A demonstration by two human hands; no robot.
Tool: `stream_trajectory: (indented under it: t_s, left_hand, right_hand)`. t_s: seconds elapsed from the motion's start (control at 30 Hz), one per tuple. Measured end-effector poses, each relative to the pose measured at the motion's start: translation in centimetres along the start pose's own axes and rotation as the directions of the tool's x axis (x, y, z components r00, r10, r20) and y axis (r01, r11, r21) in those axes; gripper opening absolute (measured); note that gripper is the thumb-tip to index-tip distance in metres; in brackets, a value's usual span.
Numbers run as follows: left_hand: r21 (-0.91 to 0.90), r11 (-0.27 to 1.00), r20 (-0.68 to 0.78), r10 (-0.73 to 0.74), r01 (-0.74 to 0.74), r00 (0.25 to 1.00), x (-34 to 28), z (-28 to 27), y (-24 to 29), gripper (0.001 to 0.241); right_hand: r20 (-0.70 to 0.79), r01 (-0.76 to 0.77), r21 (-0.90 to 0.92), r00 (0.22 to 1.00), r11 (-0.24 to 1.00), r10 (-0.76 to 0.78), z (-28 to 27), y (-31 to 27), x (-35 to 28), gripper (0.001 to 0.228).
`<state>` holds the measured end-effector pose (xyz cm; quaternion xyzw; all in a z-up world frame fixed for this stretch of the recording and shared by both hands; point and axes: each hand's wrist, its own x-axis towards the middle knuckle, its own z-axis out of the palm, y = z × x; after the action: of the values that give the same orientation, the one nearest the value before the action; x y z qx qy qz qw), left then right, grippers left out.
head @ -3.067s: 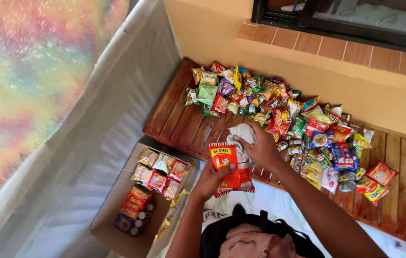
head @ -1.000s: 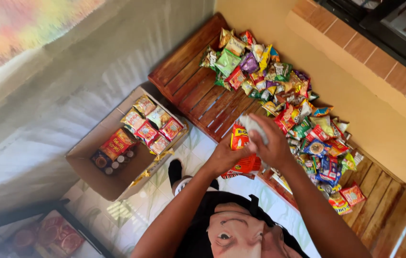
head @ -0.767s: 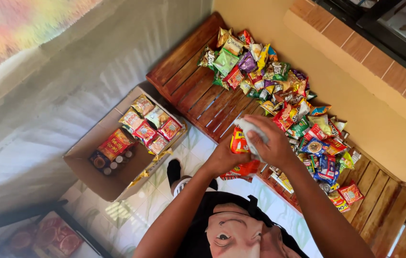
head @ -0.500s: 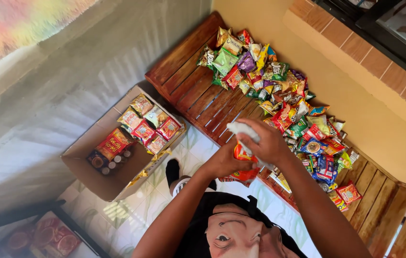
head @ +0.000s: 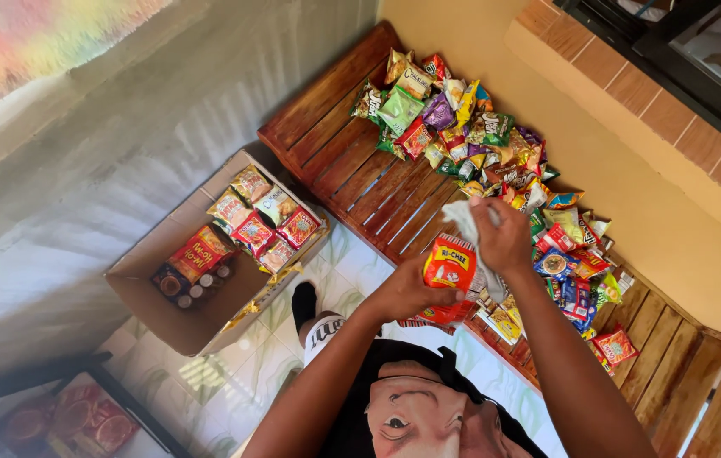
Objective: Wiping snack packages with a cloth and placing them into a cardboard box.
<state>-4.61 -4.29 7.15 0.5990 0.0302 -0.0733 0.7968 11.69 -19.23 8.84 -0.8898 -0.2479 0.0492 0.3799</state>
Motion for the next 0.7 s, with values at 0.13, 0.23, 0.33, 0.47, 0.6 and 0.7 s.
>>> stream_trajectory:
  t_s: [0.13,0.23,0.33,0.47,0.6,0.7]
  left_hand:
    - [-0.255,0.964,-0.062,0.059,-0.073,0.996,0.1,-1.6,-0.2,0.040]
    - [-0.477,0.875,-0.256,-0.051,-0.080,0.965,0.6,-2.2,0.8,0.037]
    - [-0.532,0.824,-0.340,0.004,-0.195,0.941,1.5,-2.1,0.1,0.040]
    - [-0.295,0.918,-0.482,0.096,-0.265,0.871,3.3,-2.0,-1.1,0.066]
    - [0.235,0.942,-0.694,0.335,-0.240,0.637,2.8,-0.4,0.4,0.071]
    - [0.178,0.953,-0.558,0.302,-0.244,0.773,2.7,0.8,-0.7,0.060]
  right_hand:
    - [-0.094,-0.101,0.117,0.989,0.988,0.113,-1.3,2.9,-0.2,0.047]
    - [0.025,-0.199,0.417,0.978,0.887,0.207,-1.1,3.5,-2.1,0.051]
    - [0.360,-0.181,0.537,0.933,0.824,-0.029,0.5,1.1,-5.2,0.073]
    - [0.312,-0.226,0.587,0.949,0.777,0.041,0.5,-4.2,-6.5,0.078]
    - [0.038,-0.181,0.216,0.983,0.959,0.177,0.0,-6.2,-6.8,0.072]
    - [-0.093,0.086,-0.022,0.992,0.996,-0.087,2.1,-4.6,-7.5,0.073]
